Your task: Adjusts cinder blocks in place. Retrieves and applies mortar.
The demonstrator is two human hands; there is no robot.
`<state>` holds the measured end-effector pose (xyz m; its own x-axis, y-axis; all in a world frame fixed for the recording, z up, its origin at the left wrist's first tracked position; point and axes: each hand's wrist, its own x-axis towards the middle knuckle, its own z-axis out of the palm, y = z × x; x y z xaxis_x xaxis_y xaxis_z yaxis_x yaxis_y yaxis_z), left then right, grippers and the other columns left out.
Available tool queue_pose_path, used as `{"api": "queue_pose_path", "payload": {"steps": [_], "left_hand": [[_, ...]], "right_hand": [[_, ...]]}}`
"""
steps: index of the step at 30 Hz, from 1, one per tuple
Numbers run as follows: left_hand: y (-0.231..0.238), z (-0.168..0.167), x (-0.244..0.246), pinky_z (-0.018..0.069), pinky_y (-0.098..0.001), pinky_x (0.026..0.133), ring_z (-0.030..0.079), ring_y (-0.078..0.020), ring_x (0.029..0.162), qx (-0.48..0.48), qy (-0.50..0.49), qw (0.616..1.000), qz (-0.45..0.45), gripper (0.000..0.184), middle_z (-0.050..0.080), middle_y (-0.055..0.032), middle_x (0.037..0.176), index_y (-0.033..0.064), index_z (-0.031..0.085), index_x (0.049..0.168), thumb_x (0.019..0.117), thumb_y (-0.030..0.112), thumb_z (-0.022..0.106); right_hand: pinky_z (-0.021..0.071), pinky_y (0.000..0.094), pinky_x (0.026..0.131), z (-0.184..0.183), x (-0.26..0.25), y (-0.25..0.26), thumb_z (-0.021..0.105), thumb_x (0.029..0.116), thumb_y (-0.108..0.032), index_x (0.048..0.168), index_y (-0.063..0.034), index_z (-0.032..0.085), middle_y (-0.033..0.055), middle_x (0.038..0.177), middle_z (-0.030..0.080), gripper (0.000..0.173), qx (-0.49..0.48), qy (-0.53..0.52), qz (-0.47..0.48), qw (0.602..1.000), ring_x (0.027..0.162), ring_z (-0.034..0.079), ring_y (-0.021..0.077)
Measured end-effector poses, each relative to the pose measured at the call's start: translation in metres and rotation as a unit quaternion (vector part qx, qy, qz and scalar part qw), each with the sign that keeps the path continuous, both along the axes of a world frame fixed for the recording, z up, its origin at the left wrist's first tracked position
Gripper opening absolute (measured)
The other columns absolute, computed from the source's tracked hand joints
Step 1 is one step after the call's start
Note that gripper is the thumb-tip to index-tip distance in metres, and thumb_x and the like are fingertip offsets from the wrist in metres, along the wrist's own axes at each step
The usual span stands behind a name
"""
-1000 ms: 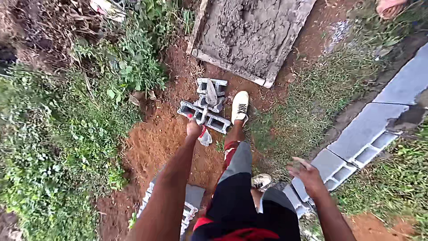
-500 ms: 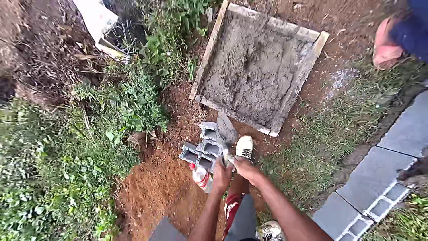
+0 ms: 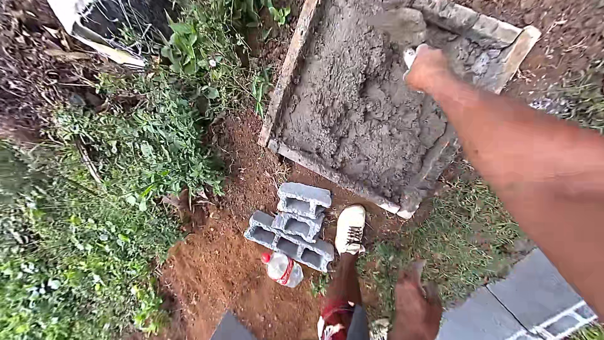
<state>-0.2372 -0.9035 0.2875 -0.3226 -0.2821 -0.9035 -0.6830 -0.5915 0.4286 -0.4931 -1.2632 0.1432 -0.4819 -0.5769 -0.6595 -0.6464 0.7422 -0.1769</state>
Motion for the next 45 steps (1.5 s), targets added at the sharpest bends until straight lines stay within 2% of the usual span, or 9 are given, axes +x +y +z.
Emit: {"api": "queue_pose_path", "payload": {"steps": [4,8,13,18,22,30,36,38,45], "left_hand": [[-0.026,-0.011,0.002,0.0556,-0.0446,0.098,0.068,-0.0241,0.113,-0.001,-0.023,0.997,0.071,0.042,0.068,-0.0148,0.128,0.0032,0.056,0.143,0.101,0.01,0.054],[-0.048,-0.013,-0.001,0.0562,-0.0436,0.094,0.069,-0.0235,0.106,0.037,-0.001,0.997,0.075,0.042,0.069,-0.0166,0.124,0.0015,0.054,0.143,0.1023,0.01,0.054],[-0.079,-0.022,0.006,0.0565,-0.0436,0.091,0.069,-0.0232,0.102,0.031,-0.038,0.989,0.136,0.038,0.07,-0.0162,0.119,0.0024,0.057,0.14,0.1027,0.011,0.055],[-0.079,-0.032,0.011,0.0571,-0.0427,0.092,0.069,-0.0235,0.104,0.066,-0.033,0.979,0.188,0.037,0.069,-0.0176,0.121,0.0012,0.057,0.139,0.1029,0.009,0.055],[-0.089,-0.034,0.017,0.0567,-0.0409,0.089,0.069,-0.0211,0.101,0.064,-0.027,0.985,0.156,0.037,0.069,-0.0156,0.12,0.0021,0.057,0.139,0.103,0.009,0.055],[-0.066,-0.042,0.025,0.0598,-0.0407,0.081,0.069,-0.0229,0.093,0.04,-0.023,0.989,0.143,0.036,0.068,-0.0177,0.114,-0.0009,0.055,0.139,0.104,0.008,0.051],[-0.02,-0.016,0.031,0.0594,-0.0335,0.072,0.067,-0.0166,0.08,-0.026,-0.055,0.998,-0.004,0.025,0.066,-0.0136,0.099,-0.0056,0.052,0.128,0.1067,0.006,0.047],[0.008,-0.012,0.045,0.0593,-0.0331,0.079,0.065,-0.0146,0.09,-0.058,-0.035,0.994,-0.09,0.031,0.061,-0.0134,0.11,-0.0058,0.045,0.136,0.1064,0.004,0.046],[0.14,-0.018,0.078,0.0601,-0.0348,0.082,0.069,-0.0182,0.094,-0.078,-0.055,0.96,-0.265,0.034,0.066,-0.0161,0.117,-0.0025,0.051,0.139,0.1087,0.013,0.046]], "right_hand": [[0.0525,0.0699,0.089,-0.01,0.069,0.04,0.059,0.0955,-0.003,0.149,0.0048,0.035,0.0367,0.121,0.063,0.059,0.018,-0.006,0.063,0.998,0.113,0.064,0.0552],[0.0519,0.0727,0.084,0.045,0.048,0.097,0.06,0.0984,-0.011,0.149,0.0025,0.041,0.0363,0.114,0.065,0.055,0.039,-0.037,0.106,0.993,0.106,0.065,0.0569],[0.0508,0.0721,0.082,0.087,0.017,0.174,0.059,0.1051,-0.028,0.139,0.0001,0.05,0.0346,0.11,0.065,0.045,0.085,-0.075,-0.084,0.99,0.098,0.067,0.0528],[0.0549,0.054,0.074,0.007,0.073,0.115,0.059,0.1036,-0.024,0.141,-0.0001,0.049,0.027,0.111,0.062,0.045,0.119,-0.215,-0.211,0.946,0.081,0.064,0.0353],[0.0474,0.0328,0.057,-0.028,0.106,0.058,0.06,0.1035,-0.021,0.139,-0.0056,0.05,0.0114,0.093,0.057,0.04,0.038,-0.327,-0.256,0.909,0.061,0.051,0.0156],[0.0438,0.0272,0.045,0.05,0.093,0.158,0.057,0.1022,-0.013,0.137,-0.0074,0.051,0.0046,0.076,0.053,0.036,-0.126,-0.504,-0.263,0.813,0.049,0.046,0.0109],[0.0501,0.0388,0.05,0.158,0.132,0.339,0.068,0.0987,-0.014,0.136,-0.0042,0.054,0.0176,0.083,0.062,0.041,-0.196,-0.502,-0.329,0.776,0.056,0.058,0.0233],[0.0551,0.0456,0.061,0.185,0.153,0.421,0.07,0.0967,-0.012,0.137,-0.004,0.057,0.0196,0.093,0.067,0.043,-0.22,-0.457,-0.357,0.785,0.073,0.066,0.0278],[0.0559,0.0531,0.077,0.221,0.262,0.717,0.068,0.0963,-0.012,0.129,-0.0034,0.058,0.0189,0.099,0.068,0.036,-0.205,-0.357,-0.48,0.775,0.088,0.068,0.0318]]}}
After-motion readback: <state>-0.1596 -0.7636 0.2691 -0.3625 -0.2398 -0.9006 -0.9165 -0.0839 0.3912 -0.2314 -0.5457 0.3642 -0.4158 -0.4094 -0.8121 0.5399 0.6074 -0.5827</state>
